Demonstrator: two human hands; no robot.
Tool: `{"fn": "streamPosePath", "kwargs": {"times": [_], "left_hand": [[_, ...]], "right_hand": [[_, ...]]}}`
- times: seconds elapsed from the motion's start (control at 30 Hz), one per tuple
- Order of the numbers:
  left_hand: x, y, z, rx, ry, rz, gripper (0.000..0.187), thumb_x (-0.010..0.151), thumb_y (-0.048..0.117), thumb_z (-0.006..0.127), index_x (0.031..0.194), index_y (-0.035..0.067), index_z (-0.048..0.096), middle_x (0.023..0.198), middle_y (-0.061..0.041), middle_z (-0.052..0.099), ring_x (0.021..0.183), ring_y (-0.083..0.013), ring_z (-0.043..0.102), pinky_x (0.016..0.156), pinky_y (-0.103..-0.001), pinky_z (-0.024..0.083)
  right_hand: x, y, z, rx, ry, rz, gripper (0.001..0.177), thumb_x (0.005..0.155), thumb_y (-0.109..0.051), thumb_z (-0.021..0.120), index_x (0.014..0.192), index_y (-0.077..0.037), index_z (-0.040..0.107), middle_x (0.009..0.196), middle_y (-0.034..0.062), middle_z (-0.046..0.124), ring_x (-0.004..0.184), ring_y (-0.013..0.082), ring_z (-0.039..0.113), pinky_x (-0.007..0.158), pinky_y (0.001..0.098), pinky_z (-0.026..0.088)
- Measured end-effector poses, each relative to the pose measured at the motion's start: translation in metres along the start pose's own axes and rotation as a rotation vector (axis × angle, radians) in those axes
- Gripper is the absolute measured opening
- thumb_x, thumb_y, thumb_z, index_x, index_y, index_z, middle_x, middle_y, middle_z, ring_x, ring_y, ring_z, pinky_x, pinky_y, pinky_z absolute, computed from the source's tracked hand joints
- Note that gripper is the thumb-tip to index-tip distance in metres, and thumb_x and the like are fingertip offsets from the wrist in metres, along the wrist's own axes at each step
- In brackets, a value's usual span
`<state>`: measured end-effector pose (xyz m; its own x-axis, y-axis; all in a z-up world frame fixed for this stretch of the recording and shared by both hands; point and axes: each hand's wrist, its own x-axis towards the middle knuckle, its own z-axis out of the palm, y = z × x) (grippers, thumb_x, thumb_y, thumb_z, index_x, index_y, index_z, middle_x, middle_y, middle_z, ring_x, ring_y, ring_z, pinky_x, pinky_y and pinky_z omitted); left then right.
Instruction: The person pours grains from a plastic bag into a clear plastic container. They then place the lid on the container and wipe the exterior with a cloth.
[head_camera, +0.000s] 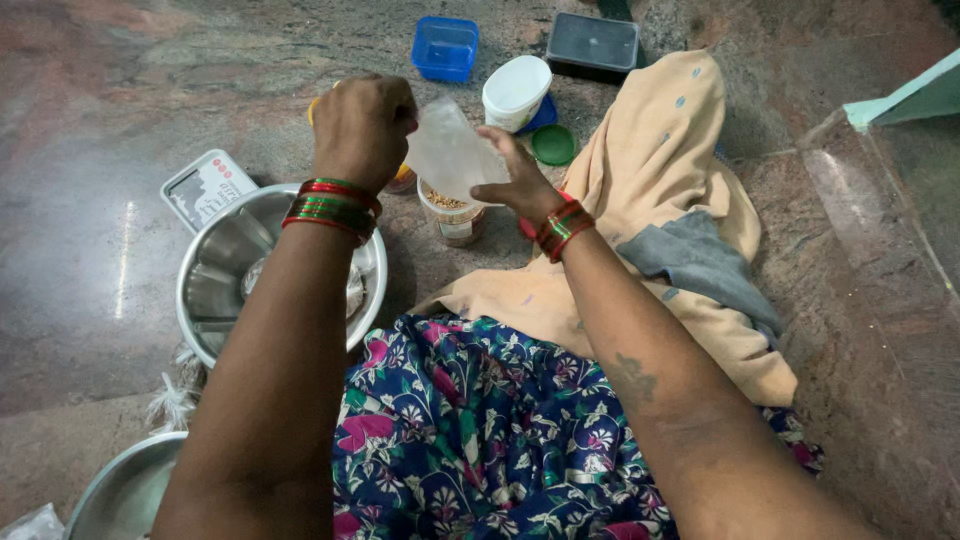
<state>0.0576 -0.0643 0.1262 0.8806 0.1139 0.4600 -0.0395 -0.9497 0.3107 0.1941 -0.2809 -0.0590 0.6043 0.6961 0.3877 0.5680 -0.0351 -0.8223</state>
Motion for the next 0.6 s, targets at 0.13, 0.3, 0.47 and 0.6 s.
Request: {"fn": "streamPosePath", "kwargs": {"times": [0.13,0.3,0.47,0.6], "left_hand": [[0.0,-0.004,0.002,-0.121,0.063,0.158,0.024,0.084,-0.004,0.07,0.102,0.01,0.077,0.1,-0.011,0.074,0.091,-0.0309,0.069,0.079,-0.044,0.056],[-0.011,-0.017,0.005,-0.084,0.311,0.382,0.055,0.059,0.021,0.087,0.108,0.0,0.075,0.106,-0.018,0.071,0.09,-0.0388,0.065,0.077,-0.048,0.052],[-0.016,-0.016,0.016,-0.202,0.086,-0.048,0.013,0.08,0.01,0.083,0.09,0.014,0.076,0.103,-0.009,0.072,0.096,-0.0325,0.069,0.081,-0.045,0.054],[-0.021,-0.011,0.019,-0.142,0.22,-0.063,0.019,0.069,0.016,0.089,0.08,0.012,0.074,0.095,-0.011,0.071,0.088,-0.036,0.068,0.071,-0.049,0.051]], "right_hand": [[0.009,0.003,0.009,-0.134,0.147,0.105,0.028,0.086,-0.009,0.079,0.113,-0.003,0.075,0.115,0.0109,0.074,0.109,0.0174,0.066,0.097,0.0337,0.054],[0.013,0.022,0.019,0.103,0.255,0.171,0.021,0.084,-0.01,0.079,0.103,-0.003,0.076,0.098,0.0045,0.077,0.091,0.0121,0.068,0.087,0.0296,0.054],[0.014,0.017,0.022,-0.06,0.279,0.19,0.03,0.079,-0.012,0.083,0.106,-0.003,0.072,0.101,0.01,0.076,0.096,0.0176,0.069,0.089,0.0343,0.053],[0.009,-0.008,0.021,-0.219,0.273,0.449,0.042,0.08,-0.02,0.083,0.119,-0.013,0.069,0.113,0.0125,0.076,0.104,0.0248,0.072,0.094,0.0384,0.054]]}}
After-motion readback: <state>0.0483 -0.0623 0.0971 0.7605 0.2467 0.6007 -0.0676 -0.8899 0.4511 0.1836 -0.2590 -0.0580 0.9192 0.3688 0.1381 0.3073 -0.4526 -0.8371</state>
